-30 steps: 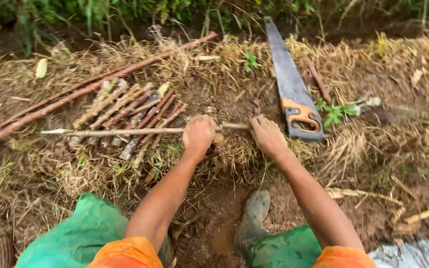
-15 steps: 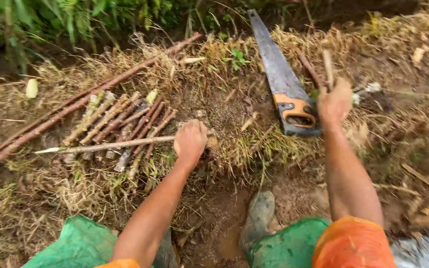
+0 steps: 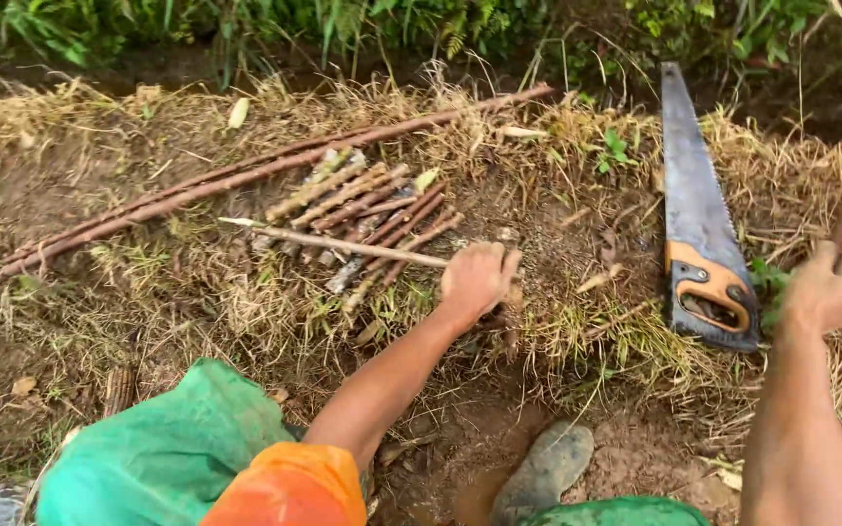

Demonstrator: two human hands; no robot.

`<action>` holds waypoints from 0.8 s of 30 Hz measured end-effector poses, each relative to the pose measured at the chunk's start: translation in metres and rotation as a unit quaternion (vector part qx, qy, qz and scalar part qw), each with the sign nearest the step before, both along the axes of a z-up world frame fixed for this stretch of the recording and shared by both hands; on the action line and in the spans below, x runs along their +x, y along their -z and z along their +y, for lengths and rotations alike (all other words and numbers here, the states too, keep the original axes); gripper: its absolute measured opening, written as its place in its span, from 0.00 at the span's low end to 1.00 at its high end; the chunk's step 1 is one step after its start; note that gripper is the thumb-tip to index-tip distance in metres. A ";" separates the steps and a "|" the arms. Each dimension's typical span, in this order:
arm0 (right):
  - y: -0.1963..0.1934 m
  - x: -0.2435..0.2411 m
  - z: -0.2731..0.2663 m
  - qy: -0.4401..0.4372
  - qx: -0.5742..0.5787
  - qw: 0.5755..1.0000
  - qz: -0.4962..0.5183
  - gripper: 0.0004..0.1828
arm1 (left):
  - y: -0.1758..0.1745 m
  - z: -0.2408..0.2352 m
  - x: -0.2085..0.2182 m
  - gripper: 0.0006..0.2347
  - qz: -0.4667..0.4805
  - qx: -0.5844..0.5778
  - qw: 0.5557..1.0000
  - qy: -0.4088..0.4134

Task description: Sawing long wooden sticks into smaller pieces using a hand saw in a field

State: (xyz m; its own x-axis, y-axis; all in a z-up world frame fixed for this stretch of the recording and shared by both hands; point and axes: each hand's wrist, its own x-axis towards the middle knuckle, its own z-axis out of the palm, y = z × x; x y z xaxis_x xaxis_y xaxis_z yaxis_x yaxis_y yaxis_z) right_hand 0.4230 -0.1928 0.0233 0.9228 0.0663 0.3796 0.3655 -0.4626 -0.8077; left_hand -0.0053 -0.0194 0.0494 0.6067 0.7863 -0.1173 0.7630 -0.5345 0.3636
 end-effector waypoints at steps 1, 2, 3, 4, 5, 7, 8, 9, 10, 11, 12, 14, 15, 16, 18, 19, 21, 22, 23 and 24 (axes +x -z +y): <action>0.008 0.010 -0.002 -0.005 0.003 1.000 -0.004 0.07 | -0.003 -0.001 -0.005 0.24 -0.004 0.003 1.000 -0.005; 0.014 0.024 -0.002 -0.004 0.055 0.998 -0.020 0.13 | -0.006 -0.001 -0.007 0.28 -0.011 0.004 1.000 0.019; 0.019 0.038 -0.001 -0.005 0.107 0.994 -0.037 0.20 | -0.009 0.000 -0.009 0.35 -0.018 0.005 0.999 0.042; -0.010 0.022 0.007 -0.014 0.111 0.993 -0.043 0.20 | -0.003 0.001 -0.008 0.35 -0.025 0.009 0.999 0.033; -0.039 0.004 0.014 -0.095 0.164 0.980 0.060 0.11 | 0.004 0.003 -0.008 0.35 -0.018 0.032 0.996 0.079; -0.094 -0.058 0.026 -0.183 0.211 0.946 0.166 0.07 | 0.016 0.005 -0.020 0.35 -0.005 0.057 0.991 0.118; -0.128 -0.096 0.030 -0.214 0.151 0.939 0.223 0.07 | 0.020 0.007 -0.025 0.32 0.009 0.117 0.978 0.170; -0.162 -0.134 0.034 -0.244 0.089 0.925 0.278 0.09 | 0.024 0.010 -0.029 0.30 0.024 0.176 0.959 0.220; -0.193 -0.172 0.033 -0.247 0.088 0.925 0.276 0.09 | 0.023 0.013 -0.037 0.30 0.023 0.177 0.960 0.217; -0.223 -0.209 0.033 -0.254 0.094 0.893 0.360 0.08 | 0.022 0.018 -0.044 0.31 0.056 0.163 0.956 0.238; -0.253 -0.245 0.028 -0.253 0.098 0.856 0.439 0.11 | 0.022 0.019 -0.047 0.33 0.086 0.148 0.950 0.263; -0.249 -0.272 0.027 -0.273 0.090 0.835 0.469 0.12 | 0.009 0.026 -0.055 0.34 0.070 0.134 0.946 0.287; -0.244 -0.283 0.023 -0.293 0.084 0.810 0.501 0.12 | 0.006 0.027 -0.056 0.39 0.059 0.122 0.941 0.311; -0.235 -0.299 0.021 -0.273 0.079 0.816 0.503 0.12 | 0.001 0.023 -0.060 0.39 0.050 0.110 0.938 0.326; -0.219 -0.327 0.022 -0.244 -0.086 0.852 0.455 0.02 | -0.013 0.022 -0.064 0.08 0.015 0.040 0.965 0.260; -0.191 -0.327 0.016 -0.228 -0.090 0.855 0.456 0.02 | 0.015 0.021 -0.057 0.08 0.008 0.030 0.961 0.273; -0.139 -0.326 0.014 -0.327 -0.047 0.883 0.334 0.09 | 0.066 0.031 -0.046 0.28 -0.002 0.069 0.972 0.225; -0.140 -0.323 0.017 -0.325 -0.049 0.885 0.330 0.09 | 0.051 0.032 -0.043 0.28 -0.007 0.069 0.972 0.226; -0.140 -0.321 0.021 -0.332 -0.026 0.887 0.318 0.08 | 0.035 0.034 -0.041 0.28 -0.009 0.041 0.975 0.220; -0.140 -0.321 0.023 -0.342 -0.007 0.887 0.309 0.07 | 0.022 0.032 -0.043 0.27 -0.010 0.009 0.978 0.210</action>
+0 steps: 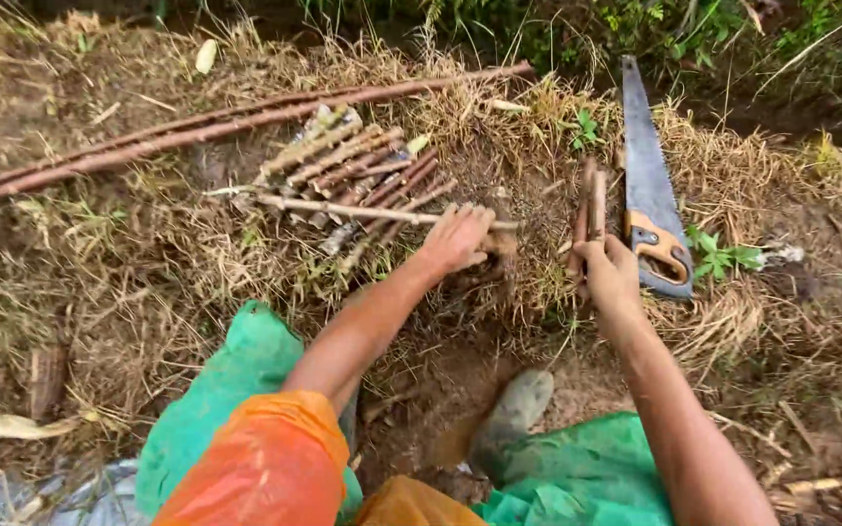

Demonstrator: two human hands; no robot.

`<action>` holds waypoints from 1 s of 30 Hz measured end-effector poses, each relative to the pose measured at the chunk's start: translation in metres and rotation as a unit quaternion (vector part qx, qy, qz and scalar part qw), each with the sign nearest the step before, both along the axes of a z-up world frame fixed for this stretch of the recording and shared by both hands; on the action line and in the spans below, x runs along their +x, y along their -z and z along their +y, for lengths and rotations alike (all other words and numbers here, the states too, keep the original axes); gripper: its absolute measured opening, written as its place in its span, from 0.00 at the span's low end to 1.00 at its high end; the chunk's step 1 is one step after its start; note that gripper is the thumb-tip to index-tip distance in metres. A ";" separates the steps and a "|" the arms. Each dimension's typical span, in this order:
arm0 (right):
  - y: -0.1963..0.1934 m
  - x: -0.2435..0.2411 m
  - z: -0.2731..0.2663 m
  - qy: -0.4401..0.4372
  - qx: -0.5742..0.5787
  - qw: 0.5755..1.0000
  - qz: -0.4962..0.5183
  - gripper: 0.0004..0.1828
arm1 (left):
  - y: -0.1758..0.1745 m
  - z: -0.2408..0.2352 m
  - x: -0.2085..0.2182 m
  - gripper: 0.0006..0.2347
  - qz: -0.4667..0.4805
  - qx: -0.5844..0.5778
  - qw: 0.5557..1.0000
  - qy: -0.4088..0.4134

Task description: Sawing long wooden sticks into smaller pieces using a hand saw in a field

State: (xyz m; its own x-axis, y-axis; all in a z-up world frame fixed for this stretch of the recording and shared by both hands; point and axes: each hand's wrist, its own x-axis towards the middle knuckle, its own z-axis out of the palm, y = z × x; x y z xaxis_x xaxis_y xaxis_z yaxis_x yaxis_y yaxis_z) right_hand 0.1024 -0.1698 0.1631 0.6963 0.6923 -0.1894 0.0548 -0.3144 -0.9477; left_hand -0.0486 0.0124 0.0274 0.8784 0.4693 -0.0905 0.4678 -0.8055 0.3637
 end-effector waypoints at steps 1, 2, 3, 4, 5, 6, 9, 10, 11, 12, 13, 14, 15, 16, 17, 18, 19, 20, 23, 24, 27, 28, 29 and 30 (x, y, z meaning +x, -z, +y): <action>-0.008 -0.003 -0.004 -0.002 -0.005 1.000 -0.003 0.07 | -0.003 -0.002 0.003 0.27 -0.003 -0.005 1.000 -0.002; -0.016 -0.006 -0.004 -0.004 -0.009 1.000 -0.006 0.06 | -0.008 0.001 0.006 0.26 -0.016 0.001 1.000 -0.006; -0.025 -0.008 -0.004 -0.005 -0.012 1.000 -0.009 0.06 | -0.014 0.004 0.009 0.25 -0.028 0.007 1.000 -0.009; -0.029 -0.010 -0.003 -0.005 -0.011 1.000 -0.009 0.06 | -0.020 0.009 0.010 0.25 -0.029 0.008 1.000 -0.009; -0.032 -0.012 -0.002 -0.024 -0.034 0.999 -0.020 0.07 | -0.027 0.012 0.010 0.25 -0.031 0.012 0.999 -0.012; -0.034 -0.015 -0.007 -0.041 -0.062 0.997 -0.029 0.08 | -0.030 0.009 0.009 0.24 -0.032 0.012 0.999 -0.015; -0.020 -0.007 -0.008 -0.065 -0.063 0.995 -0.046 0.10 | -0.020 0.011 0.008 0.31 -0.008 0.050 0.998 -0.037; -0.020 -0.010 -0.008 -0.063 -0.061 0.995 -0.047 0.10 | -0.026 0.010 0.009 0.31 -0.009 0.052 0.998 -0.036; -0.022 -0.013 -0.009 -0.055 -0.043 0.997 -0.034 0.09 | -0.032 0.009 0.009 0.32 -0.002 0.029 0.998 -0.059; -0.024 -0.017 -0.010 -0.045 -0.025 0.998 -0.022 0.08 | -0.039 0.008 0.010 0.33 0.005 0.007 0.997 -0.082; -0.023 -0.012 -0.011 -0.043 -0.022 0.999 -0.024 0.08 | -0.055 0.004 0.005 0.33 0.003 0.010 0.997 -0.079; -0.023 -0.008 -0.012 -0.039 -0.030 0.999 -0.016 0.07 | -0.072 0.000 0.001 0.33 -0.010 -0.033 0.995 -0.095; -0.022 -0.004 -0.014 -0.035 -0.037 0.999 -0.008 0.07 | -0.088 -0.004 -0.004 0.33 -0.024 -0.077 0.991 -0.111; -0.032 -0.008 -0.019 -0.034 -0.035 0.999 -0.007 0.07 | -0.067 0.008 0.001 0.33 -0.023 -0.075 0.991 -0.110; -0.042 -0.012 -0.025 -0.035 -0.011 0.999 -0.001 0.08 | -0.046 0.020 0.006 0.26 0.004 0.001 0.997 -0.080; -0.053 -0.016 -0.029 -0.037 0.014 0.999 0.004 0.09 | -0.027 0.033 0.011 0.20 0.030 0.078 0.995 -0.049; -0.056 -0.021 -0.033 -0.036 0.018 0.999 0.004 0.09 | -0.025 0.036 0.005 0.20 0.029 0.082 0.995 -0.048; -0.060 -0.024 -0.035 -0.028 0.020 0.999 0.013 0.10 | -0.027 0.041 0.001 0.18 0.036 0.111 0.992 -0.043; -0.061 -0.032 -0.046 -0.031 0.029 0.999 0.029 0.10 | -0.109 0.026 -0.025 0.09 -0.034 0.007 0.994 -0.102; -0.059 -0.035 -0.050 -0.046 0.030 0.998 0.040 0.10 | -0.149 0.015 -0.040 0.06 -0.105 -0.132 0.972 -0.166; -0.068 -0.073 -0.047 -0.079 0.021 0.996 0.039 0.15 | -0.184 0.015 -0.077 0.05 -0.161 0.058 0.976 -0.133; -0.076 -0.089 -0.045 -0.082 0.022 0.996 0.040 0.15 | -0.192 0.017 -0.089 0.05 -0.159 0.060 0.976 -0.137; -0.083 -0.105 -0.043 -0.087 0.014 0.992 0.089 0.17 | -0.200 0.020 -0.102 0.02 -0.248 0.109 0.954 -0.128; -0.091 -0.123 -0.039 -0.094 0.004 0.986 0.138 0.19 | -0.207 0.025 -0.118 0.02 -0.334 0.158 0.922 -0.120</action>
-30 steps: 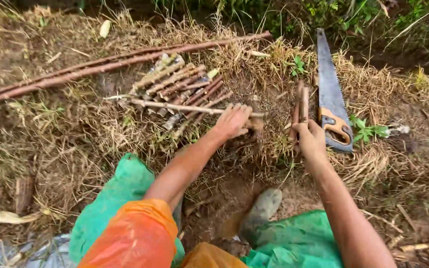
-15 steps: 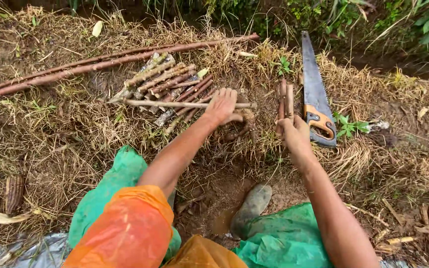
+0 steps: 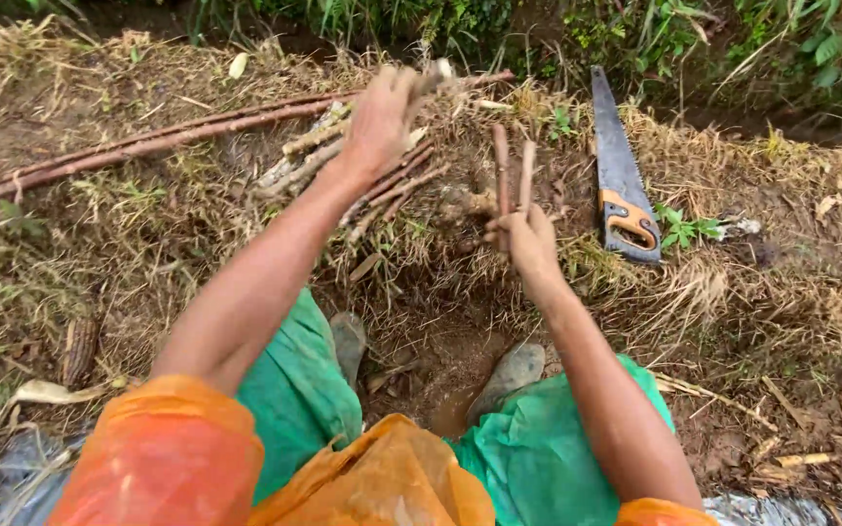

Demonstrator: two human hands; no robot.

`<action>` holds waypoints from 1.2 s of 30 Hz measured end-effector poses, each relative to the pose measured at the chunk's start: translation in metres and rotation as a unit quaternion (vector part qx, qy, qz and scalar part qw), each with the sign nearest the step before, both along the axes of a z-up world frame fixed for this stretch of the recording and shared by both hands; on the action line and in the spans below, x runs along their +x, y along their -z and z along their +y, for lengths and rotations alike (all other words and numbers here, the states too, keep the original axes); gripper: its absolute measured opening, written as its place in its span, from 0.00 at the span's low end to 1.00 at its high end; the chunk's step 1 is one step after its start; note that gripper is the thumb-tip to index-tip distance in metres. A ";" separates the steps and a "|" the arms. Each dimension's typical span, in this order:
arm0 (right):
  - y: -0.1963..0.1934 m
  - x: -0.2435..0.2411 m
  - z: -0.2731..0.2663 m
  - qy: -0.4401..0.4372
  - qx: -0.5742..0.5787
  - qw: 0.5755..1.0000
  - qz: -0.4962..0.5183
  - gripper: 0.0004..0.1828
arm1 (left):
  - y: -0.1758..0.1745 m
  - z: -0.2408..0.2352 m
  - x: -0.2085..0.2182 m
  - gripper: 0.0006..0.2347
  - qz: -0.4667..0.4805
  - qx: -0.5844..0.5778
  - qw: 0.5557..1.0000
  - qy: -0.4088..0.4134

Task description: Sawing long wooden sticks into smaller pieces using a hand saw in a field

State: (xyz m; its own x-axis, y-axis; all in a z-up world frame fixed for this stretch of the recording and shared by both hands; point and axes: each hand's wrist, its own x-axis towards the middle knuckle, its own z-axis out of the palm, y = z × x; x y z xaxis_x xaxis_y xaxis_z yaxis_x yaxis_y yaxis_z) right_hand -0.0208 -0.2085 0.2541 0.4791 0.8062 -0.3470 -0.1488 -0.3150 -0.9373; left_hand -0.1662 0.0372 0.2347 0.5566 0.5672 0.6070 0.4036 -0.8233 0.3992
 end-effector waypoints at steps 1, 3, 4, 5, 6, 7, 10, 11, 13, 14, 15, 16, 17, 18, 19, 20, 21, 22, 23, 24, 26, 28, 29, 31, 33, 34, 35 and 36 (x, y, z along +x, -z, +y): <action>0.005 -0.016 0.002 -0.005 0.000 1.000 0.001 0.19 | -0.016 -0.007 -0.013 0.02 0.001 0.000 1.000 -0.005; 0.014 -0.046 0.012 0.058 -0.029 0.995 0.078 0.26 | -0.048 -0.017 -0.037 0.04 -0.086 0.016 0.996 -0.027; 0.030 -0.059 0.018 0.054 -0.028 0.995 0.077 0.26 | -0.053 -0.029 -0.049 0.04 -0.087 0.018 0.996 -0.031; 0.047 -0.072 0.027 0.073 -0.034 0.990 0.116 0.26 | -0.058 -0.039 -0.061 0.03 -0.154 -0.002 0.988 -0.026; 0.064 -0.084 0.035 0.094 -0.041 0.982 0.157 0.25 | -0.062 -0.049 -0.071 0.10 -0.220 -0.023 0.975 -0.018; 0.080 -0.097 0.047 0.091 -0.041 0.983 0.156 0.25 | -0.051 -0.050 -0.080 0.10 -0.220 -0.022 0.975 -0.020; 0.127 -0.122 0.095 0.153 -0.075 0.974 0.148 0.14 | -0.028 -0.044 -0.098 0.13 -0.201 -0.066 0.971 -0.114; 0.143 -0.125 0.114 0.181 -0.055 0.974 0.127 0.09 | -0.031 -0.041 -0.100 0.11 -0.210 -0.034 0.972 -0.100; 0.131 -0.132 0.158 0.201 -0.031 0.973 0.106 0.05 | -0.038 -0.022 -0.109 0.10 -0.219 0.005 0.971 -0.092; 0.109 -0.138 0.165 0.164 0.102 0.974 0.116 0.25 | -0.034 -0.019 -0.116 0.09 -0.193 -0.009 0.977 -0.092; 0.087 -0.143 0.173 0.121 0.232 0.957 0.126 0.48 | -0.029 -0.018 -0.122 0.07 -0.167 -0.024 0.981 -0.092; 0.111 -0.140 0.185 0.119 0.224 0.959 0.129 0.48 | -0.025 -0.014 -0.130 0.07 -0.164 -0.030 0.981 -0.098; 0.133 -0.138 0.195 0.101 0.096 0.986 0.092 0.44 | -0.021 -0.011 -0.137 0.09 -0.161 -0.041 0.983 -0.084; 0.153 -0.132 0.209 0.081 -0.028 0.995 0.053 0.48 | -0.021 -0.006 -0.141 0.11 -0.160 -0.047 0.984 -0.068; 0.165 -0.135 0.210 0.078 -0.029 0.995 0.053 0.48 | -0.018 -0.005 -0.148 0.11 -0.159 -0.047 0.984 -0.071; 0.176 -0.136 0.210 0.084 0.000 0.995 0.061 0.32 | -0.014 -0.004 -0.154 0.10 -0.129 -0.061 0.987 -0.068; 0.188 -0.136 0.209 0.090 0.029 0.993 0.069 0.17 | -0.010 -0.003 -0.160 0.10 -0.098 -0.074 0.990 -0.065; 0.208 -0.135 0.215 0.089 0.021 0.993 0.071 0.17 | -0.005 -0.003 -0.166 0.10 -0.095 -0.081 0.990 -0.067; 0.227 -0.133 0.219 0.126 -0.030 0.992 -0.004 0.21 | 0.000 -0.003 -0.171 0.07 -0.095 -0.065 0.992 -0.049; 0.247 -0.130 0.224 0.164 -0.079 0.980 -0.079 0.26 | 0.004 -0.001 -0.175 0.05 -0.095 -0.049 0.994 -0.027; 0.174 -0.145 0.218 0.157 -0.048 0.985 -0.060 0.26 | 0.006 -0.003 -0.183 0.05 -0.060 -0.057 0.996 -0.033; 0.094 -0.158 0.215 0.151 -0.013 0.988 -0.042 0.25 | 0.004 -0.005 -0.188 0.04 -0.027 -0.061 0.997 -0.038; 0.052 -0.165 0.213 0.138 0.046 0.989 -0.016 0.24 | 0.002 -0.005 -0.189 0.03 -0.022 -0.082 0.996 -0.030; 0.059 -0.151 0.237 0.126 0.104 0.987 0.010 0.23 | 0.006 -0.004 -0.192 0.02 -0.017 -0.104 0.994 -0.022; 0.154 -0.113 0.274 0.074 0.035 0.995 -0.057 0.31 | 0.019 0.000 -0.194 0.02 -0.008 -0.097 0.995 -0.011; 0.154 -0.113 0.269 0.075 0.035 0.995 -0.058 0.31 | 0.011 -0.004 -0.193 0.02 -0.009 -0.098 0.995 -0.010; 0.153 -0.114 0.264 0.074 0.020 0.985 -0.152 0.32 | 0.003 -0.007 -0.191 0.01 -0.011 -0.109 0.994 -0.009; 0.153 -0.116 0.259 0.070 0.005 0.967 -0.244 0.33 | -0.005 -0.010 -0.190 0.01 -0.013 -0.120 0.993 -0.009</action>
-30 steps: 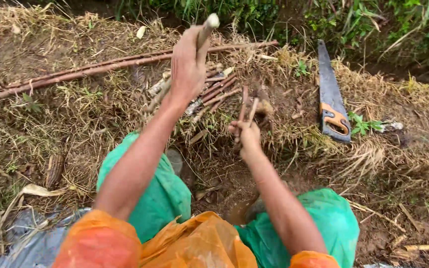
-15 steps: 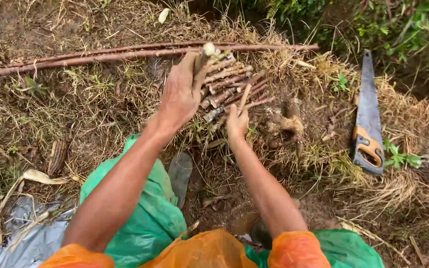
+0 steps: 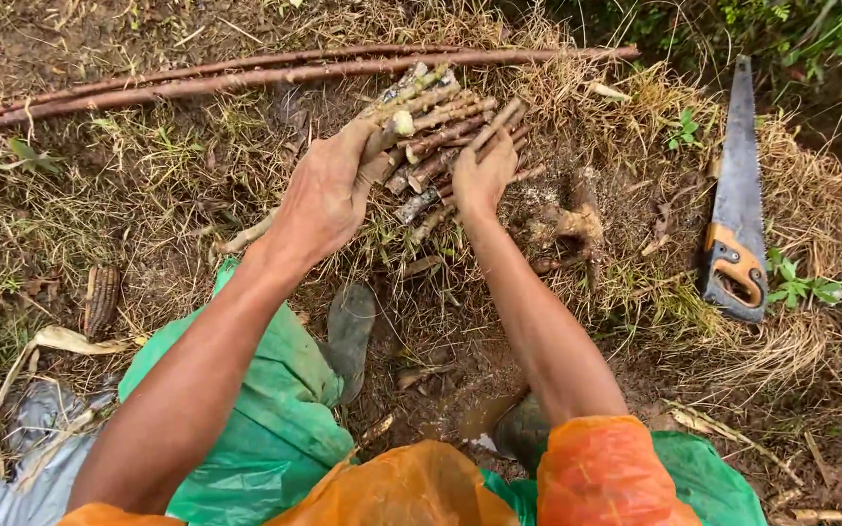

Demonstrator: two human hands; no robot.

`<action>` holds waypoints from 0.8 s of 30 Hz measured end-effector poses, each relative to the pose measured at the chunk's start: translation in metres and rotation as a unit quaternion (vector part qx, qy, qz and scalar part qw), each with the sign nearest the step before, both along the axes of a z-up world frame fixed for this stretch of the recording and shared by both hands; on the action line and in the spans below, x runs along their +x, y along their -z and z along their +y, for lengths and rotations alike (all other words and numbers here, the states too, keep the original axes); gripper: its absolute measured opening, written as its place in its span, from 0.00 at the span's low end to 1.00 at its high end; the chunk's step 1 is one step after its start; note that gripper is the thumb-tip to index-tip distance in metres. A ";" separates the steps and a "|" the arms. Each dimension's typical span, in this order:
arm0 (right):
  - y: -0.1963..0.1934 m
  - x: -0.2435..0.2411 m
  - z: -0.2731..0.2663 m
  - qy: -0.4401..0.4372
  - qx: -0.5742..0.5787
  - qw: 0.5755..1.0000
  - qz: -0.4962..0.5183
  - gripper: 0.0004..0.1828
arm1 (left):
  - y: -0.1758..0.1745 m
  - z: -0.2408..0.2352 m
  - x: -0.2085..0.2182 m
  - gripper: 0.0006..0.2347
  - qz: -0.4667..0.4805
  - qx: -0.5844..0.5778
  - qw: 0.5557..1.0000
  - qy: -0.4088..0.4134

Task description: Sawing long wooden sticks into smaller pieces using a hand saw in a field

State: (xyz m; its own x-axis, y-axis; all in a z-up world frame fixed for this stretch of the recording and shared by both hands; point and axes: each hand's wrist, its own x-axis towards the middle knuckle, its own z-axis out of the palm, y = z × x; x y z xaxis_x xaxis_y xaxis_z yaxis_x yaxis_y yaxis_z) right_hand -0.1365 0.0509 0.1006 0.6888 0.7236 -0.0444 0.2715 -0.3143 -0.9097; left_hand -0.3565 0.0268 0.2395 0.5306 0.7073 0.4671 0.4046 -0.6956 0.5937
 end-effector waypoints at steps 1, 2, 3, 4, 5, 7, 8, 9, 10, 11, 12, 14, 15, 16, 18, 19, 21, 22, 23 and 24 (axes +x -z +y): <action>0.013 0.007 0.001 0.000 -0.001 1.000 -0.001 0.33 | 0.002 0.001 0.001 0.01 -0.001 -0.001 1.000 0.000; 0.026 0.012 0.002 -0.023 -0.028 0.999 -0.022 0.30 | 0.004 0.001 0.001 0.01 -0.011 -0.011 1.000 0.008; 0.039 0.016 0.002 -0.046 -0.055 0.997 -0.043 0.27 | 0.006 0.001 0.000 0.02 -0.021 -0.022 0.999 0.015; 0.037 0.019 0.000 -0.047 -0.052 0.997 -0.042 0.27 | 0.009 0.002 0.000 0.02 -0.020 -0.019 1.000 0.014; 0.035 0.022 -0.002 -0.073 -0.067 0.994 -0.042 0.23 | 0.012 0.003 0.000 0.02 -0.001 -0.025 1.000 0.014; 0.041 0.028 -0.005 -0.098 -0.082 0.991 -0.042 0.19 | 0.016 0.004 0.003 0.03 0.019 -0.031 0.999 0.014; 0.048 0.031 -0.005 -0.106 -0.070 0.990 -0.060 0.18 | 0.016 0.005 0.006 0.03 0.008 -0.037 0.999 0.026; 0.054 0.035 -0.005 -0.113 -0.058 0.989 -0.077 0.17 | 0.017 0.006 0.010 0.03 -0.003 -0.042 0.998 0.037; 0.055 0.035 -0.011 -0.109 -0.058 0.989 -0.079 0.17 | 0.013 0.005 0.014 0.03 -0.005 -0.041 0.998 0.041; 0.056 0.036 -0.016 -0.151 -0.050 0.983 -0.089 0.19 | 0.010 0.005 0.019 0.03 -0.002 -0.044 0.998 0.046; 0.059 0.035 -0.024 -0.191 -0.043 0.976 -0.098 0.21 | 0.007 0.002 0.023 0.03 0.002 -0.049 0.997 0.051; 0.025 0.033 -0.051 -0.208 -0.046 0.972 -0.100 0.23 | 0.012 0.000 0.031 0.04 0.001 -0.051 0.997 0.065; 0.008 0.031 -0.064 -0.228 -0.048 0.967 -0.101 0.25 | 0.014 -0.001 0.035 0.05 0.000 -0.052 0.996 0.075; -0.017 0.032 -0.082 -0.226 -0.047 0.968 -0.102 0.25 | 0.008 -0.006 0.039 0.05 0.000 -0.051 0.996 0.077; -0.065 0.034 -0.118 -0.316 -0.047 0.948 -0.016 0.25 | -0.003 -0.017 0.046 0.11 0.069 -0.116 0.986 0.092; -0.094 0.035 -0.134 -0.314 -0.046 0.948 -0.016 0.25 | -0.003 -0.021 0.054 0.11 0.070 -0.116 0.986 0.093; -0.150 0.038 -0.170 -0.331 -0.046 0.939 0.076 0.28 | 0.000 -0.032 0.071 0.15 0.140 -0.138 0.971 0.133; -0.146 0.049 -0.177 -0.327 -0.047 0.941 0.077 0.28 | 0.011 -0.038 0.085 0.15 0.141 -0.139 0.970 0.137; -0.141 0.061 -0.185 -0.313 -0.009 0.943 0.116 0.26 | 0.021 -0.044 0.098 0.17 0.195 -0.125 0.960 0.155; -0.138 0.074 -0.191 -0.297 0.032 0.942 0.151 0.25 | 0.031 -0.049 0.114 0.18 0.248 -0.107 0.948 0.171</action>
State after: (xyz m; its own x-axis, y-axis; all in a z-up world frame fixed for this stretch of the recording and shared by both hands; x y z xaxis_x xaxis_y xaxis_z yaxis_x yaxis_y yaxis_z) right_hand -0.0626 -0.1404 0.2389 0.1249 0.9852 -0.1170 0.1086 -0.1308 -0.9854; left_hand -0.2430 -0.0218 0.2087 0.8630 0.5040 -0.0341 0.4425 -0.7217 0.5324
